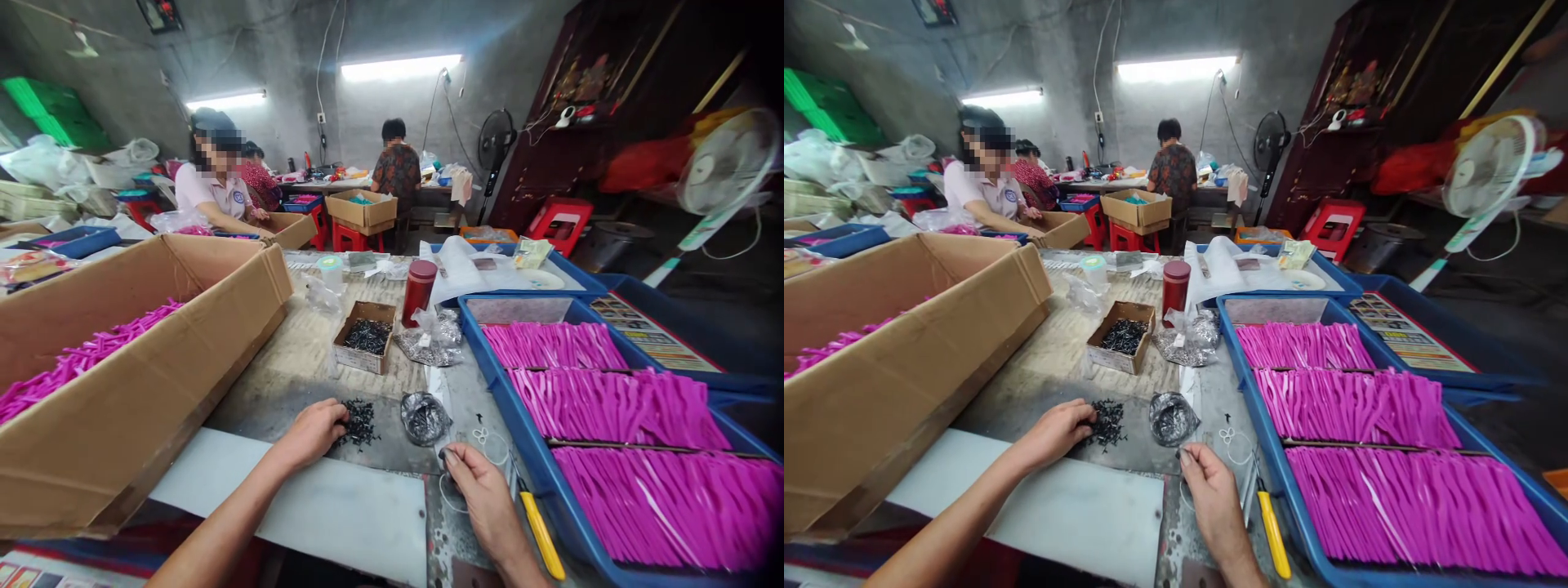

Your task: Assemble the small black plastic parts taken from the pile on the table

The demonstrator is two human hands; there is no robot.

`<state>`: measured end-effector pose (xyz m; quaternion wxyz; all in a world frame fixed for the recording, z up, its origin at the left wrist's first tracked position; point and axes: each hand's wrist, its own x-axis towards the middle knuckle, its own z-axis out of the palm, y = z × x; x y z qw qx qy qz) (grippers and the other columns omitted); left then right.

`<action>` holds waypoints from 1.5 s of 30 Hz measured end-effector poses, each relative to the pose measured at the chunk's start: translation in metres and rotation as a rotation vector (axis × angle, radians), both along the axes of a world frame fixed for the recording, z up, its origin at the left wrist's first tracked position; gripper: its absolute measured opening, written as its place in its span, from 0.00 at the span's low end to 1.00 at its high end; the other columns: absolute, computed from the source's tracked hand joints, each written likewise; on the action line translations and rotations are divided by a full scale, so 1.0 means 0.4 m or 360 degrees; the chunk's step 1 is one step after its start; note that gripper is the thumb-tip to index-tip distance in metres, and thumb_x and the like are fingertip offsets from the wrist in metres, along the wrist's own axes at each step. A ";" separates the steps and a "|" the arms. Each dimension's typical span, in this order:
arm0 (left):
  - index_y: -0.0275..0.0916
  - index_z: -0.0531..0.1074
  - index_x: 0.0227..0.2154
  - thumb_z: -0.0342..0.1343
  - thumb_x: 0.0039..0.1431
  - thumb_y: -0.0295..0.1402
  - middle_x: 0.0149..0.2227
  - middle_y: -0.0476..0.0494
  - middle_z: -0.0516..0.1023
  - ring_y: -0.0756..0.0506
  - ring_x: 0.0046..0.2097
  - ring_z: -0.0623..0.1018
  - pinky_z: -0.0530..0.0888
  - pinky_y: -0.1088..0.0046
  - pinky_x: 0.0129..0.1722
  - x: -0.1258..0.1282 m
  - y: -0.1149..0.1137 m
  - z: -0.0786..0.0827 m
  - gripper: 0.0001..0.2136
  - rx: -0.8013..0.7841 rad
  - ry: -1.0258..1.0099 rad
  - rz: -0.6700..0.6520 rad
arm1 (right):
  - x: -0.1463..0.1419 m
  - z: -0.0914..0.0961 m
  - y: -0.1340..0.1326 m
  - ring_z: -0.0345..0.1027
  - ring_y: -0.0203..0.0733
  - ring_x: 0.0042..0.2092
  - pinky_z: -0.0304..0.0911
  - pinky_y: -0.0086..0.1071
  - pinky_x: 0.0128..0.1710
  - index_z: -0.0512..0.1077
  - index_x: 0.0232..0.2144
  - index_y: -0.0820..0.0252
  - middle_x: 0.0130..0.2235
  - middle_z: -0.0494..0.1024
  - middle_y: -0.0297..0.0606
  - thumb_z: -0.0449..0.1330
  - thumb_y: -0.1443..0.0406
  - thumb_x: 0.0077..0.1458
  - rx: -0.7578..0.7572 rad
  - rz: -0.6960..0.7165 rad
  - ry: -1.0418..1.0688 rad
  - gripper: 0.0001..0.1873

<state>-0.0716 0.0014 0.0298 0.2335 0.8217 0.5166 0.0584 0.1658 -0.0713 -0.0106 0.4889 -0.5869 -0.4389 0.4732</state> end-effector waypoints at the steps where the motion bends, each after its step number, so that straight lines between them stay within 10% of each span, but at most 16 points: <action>1: 0.39 0.68 0.29 0.45 0.46 0.25 0.30 0.47 0.69 0.47 0.33 0.69 0.62 0.77 0.32 0.000 -0.001 -0.002 0.09 -0.0009 0.0004 0.0008 | -0.001 -0.001 0.000 0.50 0.32 0.21 0.49 0.26 0.21 0.67 0.21 0.62 0.18 0.59 0.29 0.53 0.58 0.43 0.0000 0.0003 -0.0004 0.11; 23: 0.37 0.67 0.21 0.44 0.45 0.25 0.23 0.50 0.67 0.51 0.28 0.67 0.62 0.79 0.29 0.022 0.007 -0.049 0.07 0.0081 -0.0418 0.0087 | -0.022 0.000 -0.001 0.54 0.34 0.24 0.53 0.26 0.25 0.66 0.21 0.62 0.20 0.62 0.30 0.53 0.59 0.43 -0.0024 0.0034 -0.0013 0.11; 33: 0.35 0.60 0.19 0.47 0.45 0.31 0.18 0.54 0.57 0.54 0.21 0.57 0.56 0.80 0.22 0.034 0.017 -0.048 0.06 -0.0436 -0.1046 0.0361 | -0.052 -0.003 0.008 0.50 0.33 0.23 0.50 0.25 0.22 0.63 0.20 0.62 0.19 0.56 0.28 0.51 0.59 0.45 0.0011 0.0126 -0.0003 0.11; 45: 0.35 0.60 0.23 0.47 0.48 0.34 0.20 0.54 0.55 0.54 0.24 0.56 0.56 0.81 0.24 0.075 -0.009 -0.029 0.07 -0.0673 -0.1225 0.0113 | -0.127 0.025 0.060 0.54 0.33 0.23 0.50 0.24 0.23 0.67 0.26 0.62 0.20 0.63 0.29 0.49 0.63 0.47 0.0158 0.0319 -0.0428 0.09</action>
